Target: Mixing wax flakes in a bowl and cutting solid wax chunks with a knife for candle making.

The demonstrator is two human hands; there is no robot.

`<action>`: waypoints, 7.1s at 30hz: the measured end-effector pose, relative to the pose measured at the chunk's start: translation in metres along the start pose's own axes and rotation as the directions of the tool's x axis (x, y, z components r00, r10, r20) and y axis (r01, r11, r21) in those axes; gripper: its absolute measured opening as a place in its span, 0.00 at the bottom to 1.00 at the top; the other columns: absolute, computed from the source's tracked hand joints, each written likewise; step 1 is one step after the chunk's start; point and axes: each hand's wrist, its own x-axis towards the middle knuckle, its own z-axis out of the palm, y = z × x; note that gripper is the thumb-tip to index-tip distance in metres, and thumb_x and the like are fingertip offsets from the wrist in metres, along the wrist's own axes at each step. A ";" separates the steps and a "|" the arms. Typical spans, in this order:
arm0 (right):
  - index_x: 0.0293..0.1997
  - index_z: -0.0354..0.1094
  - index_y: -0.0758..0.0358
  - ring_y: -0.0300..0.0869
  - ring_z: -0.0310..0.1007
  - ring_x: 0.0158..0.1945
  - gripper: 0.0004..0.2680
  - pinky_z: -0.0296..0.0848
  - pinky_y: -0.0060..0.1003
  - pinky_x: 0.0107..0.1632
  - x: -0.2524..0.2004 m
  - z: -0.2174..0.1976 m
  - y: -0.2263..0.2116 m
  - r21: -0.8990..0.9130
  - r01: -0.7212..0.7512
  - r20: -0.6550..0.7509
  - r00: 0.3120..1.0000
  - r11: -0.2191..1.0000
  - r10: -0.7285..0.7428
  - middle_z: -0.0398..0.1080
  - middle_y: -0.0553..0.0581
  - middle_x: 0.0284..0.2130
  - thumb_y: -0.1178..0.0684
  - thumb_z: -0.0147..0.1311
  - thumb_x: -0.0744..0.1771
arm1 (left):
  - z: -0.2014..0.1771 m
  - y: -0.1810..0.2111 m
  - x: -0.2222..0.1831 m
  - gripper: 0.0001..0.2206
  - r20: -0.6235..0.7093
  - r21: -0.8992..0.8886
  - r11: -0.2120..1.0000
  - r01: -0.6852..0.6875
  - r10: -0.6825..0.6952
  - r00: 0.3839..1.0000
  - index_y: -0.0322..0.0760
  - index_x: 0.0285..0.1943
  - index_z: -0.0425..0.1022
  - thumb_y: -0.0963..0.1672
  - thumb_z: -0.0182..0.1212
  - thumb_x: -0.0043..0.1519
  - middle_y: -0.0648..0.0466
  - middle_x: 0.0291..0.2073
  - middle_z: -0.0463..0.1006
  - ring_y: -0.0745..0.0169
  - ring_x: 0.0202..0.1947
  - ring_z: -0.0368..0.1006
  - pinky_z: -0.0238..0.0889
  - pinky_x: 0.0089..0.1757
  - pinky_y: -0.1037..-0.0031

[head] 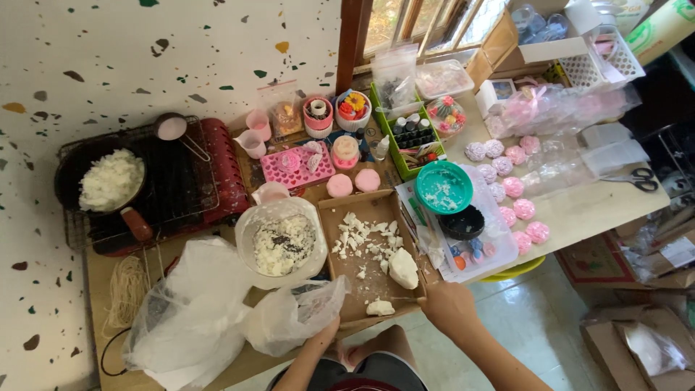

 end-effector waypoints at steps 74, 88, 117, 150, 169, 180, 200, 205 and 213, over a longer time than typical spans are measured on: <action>0.42 0.58 0.64 0.68 0.77 0.34 0.12 0.73 0.63 0.37 0.018 0.150 -0.023 0.360 -0.170 0.085 0.985 0.917 0.149 0.75 0.73 0.27 0.44 0.39 0.71 | -0.007 0.111 0.105 0.16 -0.109 -0.509 0.861 0.000 -0.065 0.992 0.33 0.31 0.65 0.42 0.75 0.52 0.51 0.21 0.73 0.55 0.25 0.66 0.63 0.35 0.63; 0.40 0.63 0.68 0.69 0.76 0.40 0.13 0.73 0.62 0.42 0.029 0.150 -0.020 0.408 -0.155 0.057 0.988 0.900 0.145 0.74 0.76 0.33 0.46 0.42 0.70 | -0.011 0.107 0.117 0.18 -0.081 -0.366 0.931 0.008 -0.040 0.996 0.32 0.36 0.69 0.46 0.76 0.52 0.48 0.27 0.76 0.50 0.31 0.70 0.65 0.38 0.60; 0.45 0.61 0.68 0.71 0.74 0.43 0.14 0.71 0.65 0.46 0.008 0.175 -0.032 0.479 -0.303 0.148 0.953 0.824 0.265 0.74 0.77 0.36 0.43 0.42 0.71 | -0.049 0.126 0.082 0.28 0.126 -0.379 0.925 -0.034 0.088 0.988 0.40 0.73 0.59 0.38 0.56 0.60 0.46 0.56 0.75 0.48 0.37 0.75 0.69 0.41 0.63; 0.43 0.60 0.67 0.68 0.77 0.40 0.12 0.73 0.62 0.44 -0.002 0.147 -0.069 0.445 -0.340 0.181 0.940 0.829 0.289 0.76 0.73 0.34 0.46 0.42 0.70 | -0.002 0.094 0.072 0.25 -0.064 -0.308 0.900 -0.309 0.304 0.950 0.30 0.78 0.53 0.44 0.54 0.74 0.38 0.69 0.64 0.43 0.63 0.61 0.52 0.57 0.60; 0.43 0.60 0.66 0.69 0.77 0.39 0.12 0.73 0.64 0.43 -0.001 0.160 -0.062 0.434 -0.292 0.131 0.956 0.852 0.261 0.75 0.74 0.32 0.45 0.43 0.70 | -0.026 0.108 0.063 0.20 0.128 -0.398 0.917 0.020 0.034 0.991 0.43 0.73 0.64 0.48 0.42 0.73 0.47 0.45 0.77 0.55 0.43 0.73 0.68 0.48 0.66; 0.45 0.62 0.70 0.67 0.77 0.46 0.08 0.76 0.59 0.46 0.014 0.187 -0.058 0.370 -0.278 0.206 0.955 0.887 0.214 0.74 0.76 0.41 0.55 0.44 0.68 | -0.073 0.144 0.045 0.22 0.002 -0.376 0.914 -0.152 0.165 0.986 0.42 0.77 0.58 0.45 0.40 0.72 0.44 0.65 0.71 0.48 0.58 0.71 0.61 0.58 0.61; 0.42 0.62 0.64 0.67 0.77 0.40 0.10 0.74 0.63 0.42 0.005 0.202 -0.036 0.377 -0.244 0.104 0.970 0.893 0.220 0.76 0.72 0.34 0.46 0.43 0.69 | -0.124 0.135 0.005 0.22 -0.194 -0.343 0.867 -0.362 0.311 0.930 0.36 0.71 0.61 0.43 0.50 0.67 0.40 0.65 0.69 0.38 0.63 0.65 0.54 0.60 0.58; 0.44 0.60 0.63 0.66 0.78 0.40 0.11 0.75 0.62 0.43 0.004 0.144 -0.045 0.329 -0.272 0.157 0.960 0.904 0.232 0.76 0.71 0.34 0.45 0.42 0.70 | -0.136 0.133 0.002 0.21 -0.204 -0.277 0.882 -0.382 0.335 0.920 0.36 0.69 0.62 0.43 0.51 0.66 0.41 0.63 0.69 0.39 0.63 0.65 0.54 0.60 0.58; 0.43 0.60 0.63 0.67 0.77 0.37 0.12 0.73 0.63 0.42 0.013 0.115 -0.048 0.306 -0.192 0.108 0.980 0.933 0.166 0.76 0.71 0.31 0.44 0.41 0.71 | -0.133 0.093 -0.003 0.19 -0.213 -0.170 0.897 -0.408 0.371 0.904 0.37 0.66 0.64 0.44 0.52 0.65 0.42 0.61 0.70 0.40 0.62 0.65 0.55 0.60 0.58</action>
